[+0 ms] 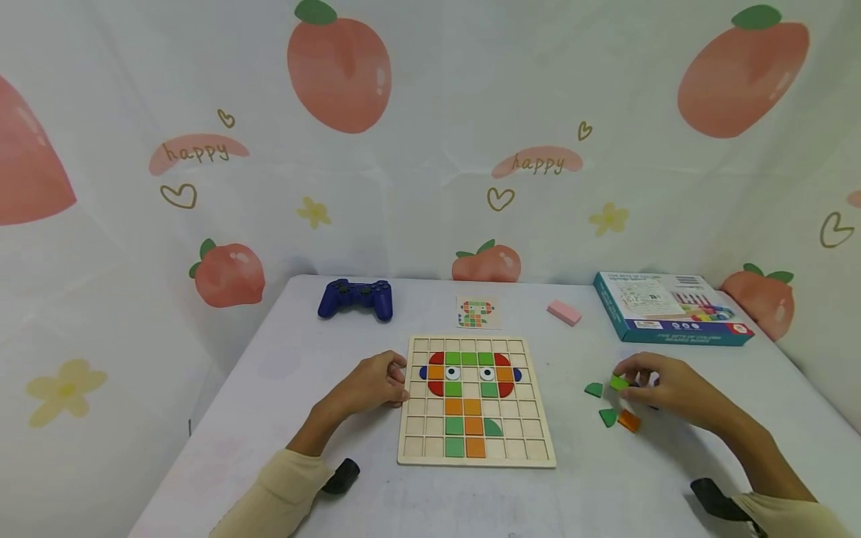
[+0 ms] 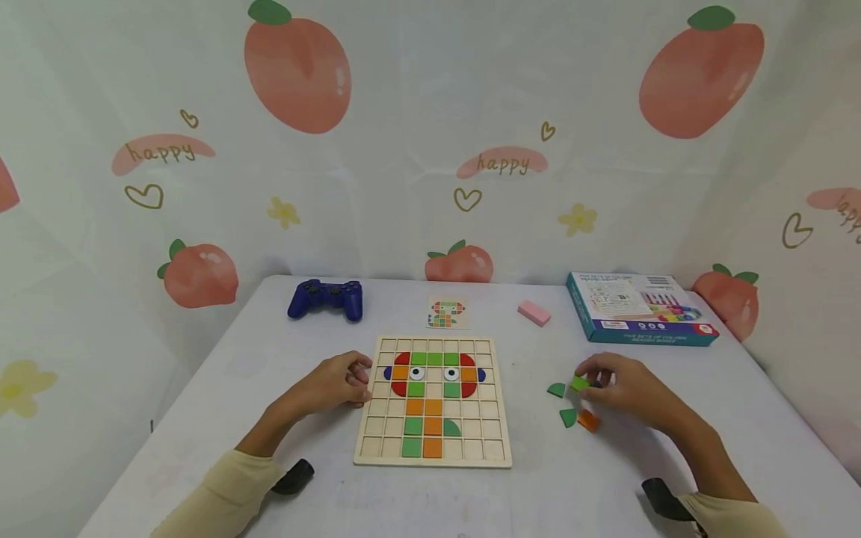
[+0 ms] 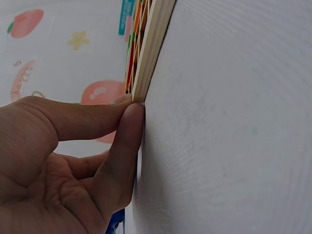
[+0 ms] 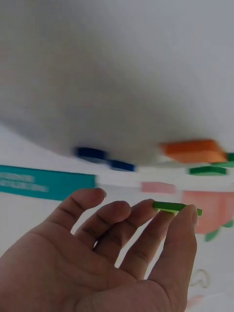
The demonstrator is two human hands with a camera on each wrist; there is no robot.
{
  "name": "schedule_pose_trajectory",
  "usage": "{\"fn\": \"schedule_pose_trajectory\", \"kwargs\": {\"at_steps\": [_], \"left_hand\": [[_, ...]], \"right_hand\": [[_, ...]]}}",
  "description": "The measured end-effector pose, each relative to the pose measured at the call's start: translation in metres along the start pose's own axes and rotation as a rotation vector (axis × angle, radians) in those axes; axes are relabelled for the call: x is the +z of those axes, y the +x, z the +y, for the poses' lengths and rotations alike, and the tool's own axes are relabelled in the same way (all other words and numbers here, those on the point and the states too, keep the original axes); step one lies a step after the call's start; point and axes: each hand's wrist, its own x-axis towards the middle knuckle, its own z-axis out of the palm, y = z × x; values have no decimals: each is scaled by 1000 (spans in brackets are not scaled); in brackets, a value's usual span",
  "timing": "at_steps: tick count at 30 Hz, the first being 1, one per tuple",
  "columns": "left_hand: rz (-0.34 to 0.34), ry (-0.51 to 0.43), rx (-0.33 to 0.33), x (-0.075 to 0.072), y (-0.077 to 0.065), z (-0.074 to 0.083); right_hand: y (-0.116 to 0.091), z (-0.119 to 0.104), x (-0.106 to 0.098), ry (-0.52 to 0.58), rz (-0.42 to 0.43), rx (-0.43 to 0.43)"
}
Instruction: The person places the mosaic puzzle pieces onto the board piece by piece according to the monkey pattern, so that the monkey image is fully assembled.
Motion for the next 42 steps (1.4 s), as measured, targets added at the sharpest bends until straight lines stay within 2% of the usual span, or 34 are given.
{"fn": "schedule_pose_trajectory", "kwargs": {"at_steps": [5,15,23,34,42], "left_hand": [[2,6,8,-1,-1,1],[14,11,-17,2,1,-1],[15,8,-21,3,0,0],[8,20,10,0,0,0],[9,23,-8,1,2,-1]], "right_hand": [[11,-24,12,17,-14,-63],[33,-64,38,36,-69,-140],[47,-90,53,54,-96,-191],[65,-121,76,90,-152,-295],[72,-145,91,79,-194,-358]]}}
